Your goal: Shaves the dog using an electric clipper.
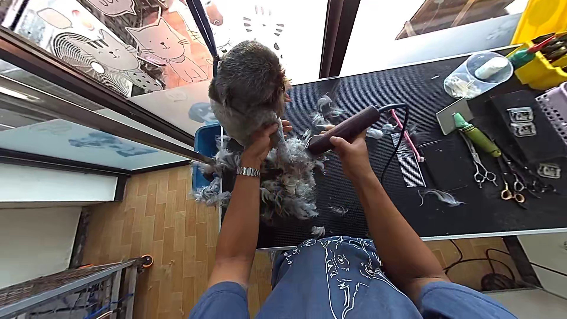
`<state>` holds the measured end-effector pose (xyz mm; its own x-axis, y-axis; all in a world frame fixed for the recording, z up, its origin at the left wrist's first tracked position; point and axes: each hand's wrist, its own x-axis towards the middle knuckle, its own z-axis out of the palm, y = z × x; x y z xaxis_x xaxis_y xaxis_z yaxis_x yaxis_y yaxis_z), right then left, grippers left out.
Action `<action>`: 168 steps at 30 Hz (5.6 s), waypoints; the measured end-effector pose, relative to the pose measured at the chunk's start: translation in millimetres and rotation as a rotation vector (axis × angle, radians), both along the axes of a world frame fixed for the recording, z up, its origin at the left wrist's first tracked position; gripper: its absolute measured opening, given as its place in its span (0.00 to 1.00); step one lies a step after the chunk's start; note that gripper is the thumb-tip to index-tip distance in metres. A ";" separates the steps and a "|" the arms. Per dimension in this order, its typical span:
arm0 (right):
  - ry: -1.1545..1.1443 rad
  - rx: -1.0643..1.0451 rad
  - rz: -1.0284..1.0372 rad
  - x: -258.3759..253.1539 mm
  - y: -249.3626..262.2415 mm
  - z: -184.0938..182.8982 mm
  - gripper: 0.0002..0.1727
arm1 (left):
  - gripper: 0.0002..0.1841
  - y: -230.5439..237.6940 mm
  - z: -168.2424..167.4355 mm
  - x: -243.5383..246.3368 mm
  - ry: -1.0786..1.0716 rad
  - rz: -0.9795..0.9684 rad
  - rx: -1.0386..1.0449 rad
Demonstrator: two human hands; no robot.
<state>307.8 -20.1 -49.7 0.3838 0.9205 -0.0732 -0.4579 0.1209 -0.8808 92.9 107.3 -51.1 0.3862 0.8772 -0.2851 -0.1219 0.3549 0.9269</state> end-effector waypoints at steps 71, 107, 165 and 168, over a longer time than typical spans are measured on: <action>0.897 -0.093 0.090 -52.2 46.9 -9.6 0.35 | 0.35 -22.1 100.3 62.2 -0.260 0.317 -0.060; 0.947 -0.169 0.252 -62.3 51.5 -1.7 0.22 | 0.37 -21.2 101.8 48.7 -0.429 0.302 -0.057; 0.627 0.176 0.478 -44.3 40.0 -13.5 0.33 | 0.41 -50.6 77.9 21.1 -0.602 0.106 0.046; 0.684 0.136 0.326 -46.4 38.7 -14.8 0.31 | 0.41 -54.2 76.5 21.7 -0.648 0.094 0.053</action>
<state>261.4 18.6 -64.5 0.0014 0.9972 -0.0745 -0.9264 -0.0268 -0.3755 114.6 53.1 25.3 0.3866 0.9219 0.0243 -0.6899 0.2716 0.6710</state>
